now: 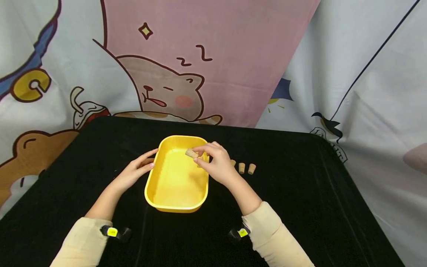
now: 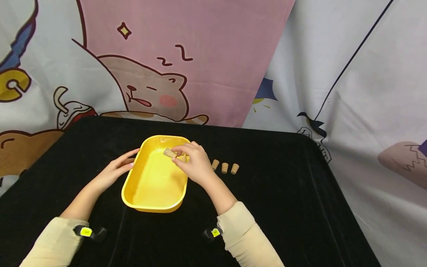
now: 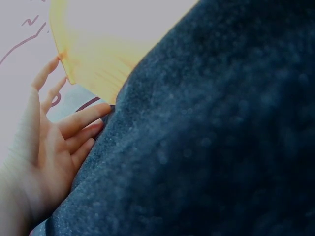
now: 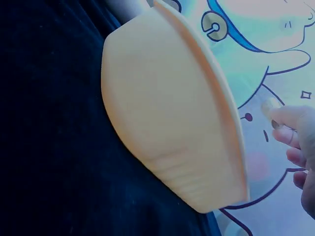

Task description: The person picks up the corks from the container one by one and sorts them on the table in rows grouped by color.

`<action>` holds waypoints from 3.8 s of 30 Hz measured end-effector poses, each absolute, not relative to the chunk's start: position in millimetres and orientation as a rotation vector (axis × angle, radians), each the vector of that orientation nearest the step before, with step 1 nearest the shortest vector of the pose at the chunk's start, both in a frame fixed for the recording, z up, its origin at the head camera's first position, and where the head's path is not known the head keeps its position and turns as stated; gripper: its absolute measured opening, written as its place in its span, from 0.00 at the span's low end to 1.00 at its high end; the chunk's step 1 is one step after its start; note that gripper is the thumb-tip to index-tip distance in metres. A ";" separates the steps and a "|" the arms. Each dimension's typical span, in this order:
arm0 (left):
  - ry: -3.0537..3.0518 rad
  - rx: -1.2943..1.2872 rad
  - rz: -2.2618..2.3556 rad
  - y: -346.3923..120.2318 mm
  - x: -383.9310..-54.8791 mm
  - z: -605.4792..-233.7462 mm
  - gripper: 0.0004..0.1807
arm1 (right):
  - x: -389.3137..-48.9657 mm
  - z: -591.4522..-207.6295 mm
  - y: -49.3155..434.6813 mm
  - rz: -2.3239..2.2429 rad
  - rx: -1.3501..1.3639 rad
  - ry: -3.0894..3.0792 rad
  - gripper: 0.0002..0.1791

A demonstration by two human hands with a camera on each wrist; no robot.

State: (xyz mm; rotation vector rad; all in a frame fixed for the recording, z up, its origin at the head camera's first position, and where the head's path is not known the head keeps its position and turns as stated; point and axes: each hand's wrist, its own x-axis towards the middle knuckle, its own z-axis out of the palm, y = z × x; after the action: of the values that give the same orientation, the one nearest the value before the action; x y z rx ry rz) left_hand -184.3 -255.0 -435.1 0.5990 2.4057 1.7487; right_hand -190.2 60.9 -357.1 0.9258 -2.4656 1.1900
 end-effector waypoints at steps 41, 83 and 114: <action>2.401 0.498 1.723 -253.6 -183.4 -431.4 0.29 | -156.0 -413.3 150.3 0.993 0.480 -2.453 0.12; 2.390 0.531 1.741 -254.1 -184.1 -431.5 0.29 | -155.4 -434.6 147.7 0.958 0.262 -2.755 0.16; 2.399 0.526 1.735 -253.1 -183.4 -431.1 0.29 | -187.1 -354.2 85.1 0.719 0.580 -2.829 0.25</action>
State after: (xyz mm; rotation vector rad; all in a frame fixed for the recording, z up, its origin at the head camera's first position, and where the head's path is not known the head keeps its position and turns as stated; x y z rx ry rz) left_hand -183.4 -253.1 -431.1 0.5257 2.3993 1.7348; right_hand -187.1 85.1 -354.2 0.5797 -2.8293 0.7194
